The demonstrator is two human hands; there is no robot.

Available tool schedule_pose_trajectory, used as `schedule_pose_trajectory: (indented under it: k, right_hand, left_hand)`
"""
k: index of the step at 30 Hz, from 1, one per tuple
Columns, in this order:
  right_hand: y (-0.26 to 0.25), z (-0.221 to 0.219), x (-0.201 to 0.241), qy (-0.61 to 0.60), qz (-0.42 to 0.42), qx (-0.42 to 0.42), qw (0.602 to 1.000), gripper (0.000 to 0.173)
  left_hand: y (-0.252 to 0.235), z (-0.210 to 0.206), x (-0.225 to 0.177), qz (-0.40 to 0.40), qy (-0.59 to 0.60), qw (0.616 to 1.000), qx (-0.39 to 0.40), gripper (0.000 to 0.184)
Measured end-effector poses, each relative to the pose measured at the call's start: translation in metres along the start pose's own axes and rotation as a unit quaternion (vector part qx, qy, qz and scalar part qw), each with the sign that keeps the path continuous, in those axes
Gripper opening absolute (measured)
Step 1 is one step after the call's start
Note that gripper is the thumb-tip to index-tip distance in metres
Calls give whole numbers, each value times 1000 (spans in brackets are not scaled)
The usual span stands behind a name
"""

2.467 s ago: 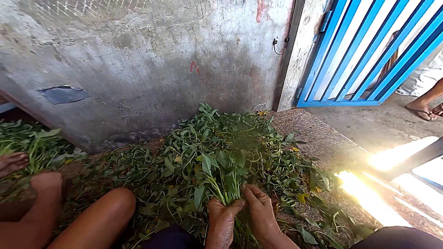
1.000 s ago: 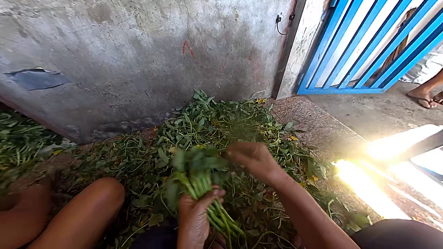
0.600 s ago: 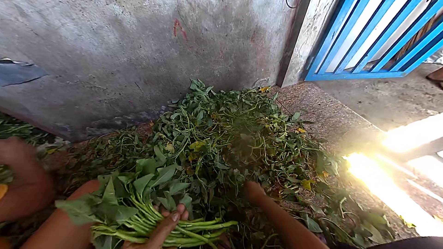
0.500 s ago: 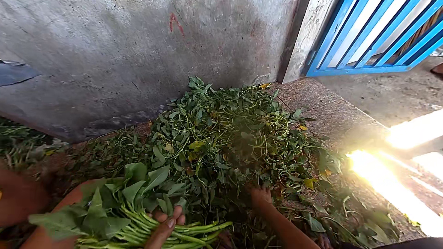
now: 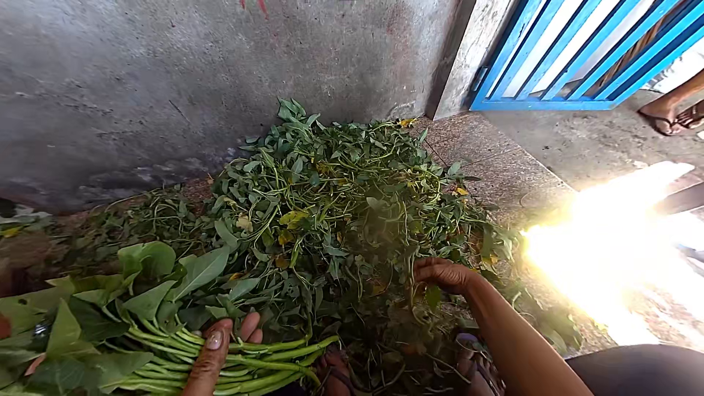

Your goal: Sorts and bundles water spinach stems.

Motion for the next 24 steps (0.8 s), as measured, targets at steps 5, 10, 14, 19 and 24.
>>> schedule_pose_trajectory:
  k: [5,10,14,19,24]
  right_hand:
    - [15,9,26,-72,40,8,997,9]
    - [3,-23,35,279,-75,-11,957,27]
    - [-40,-123,42,528,-122,-51,839,62]
    - [-85,-202,-32,614,8,50,788,81]
    - [4,-219,-77,621,-193,150,745,47]
  left_hand:
    - [1,-3,1,1,-6,1000,-30,10]
    - [3,3,-10,-26,7,997,-74,9]
    - [2,2,-13,-59,13,996,-72,11]
    - [2,0,-7,-20,48,997,-55,17]
    - [-3,4,-3,-16,64,996,-54,15]
Point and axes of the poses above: each hand's wrist, its own y-axis away from the middle knuckle, its own z-axis out of the back of the hand, x = y × z, the point moved 3 cm from there along -y, towards the middle knuckle, and after that the axes turned 4 degrees about y, right-handed, at the moved point
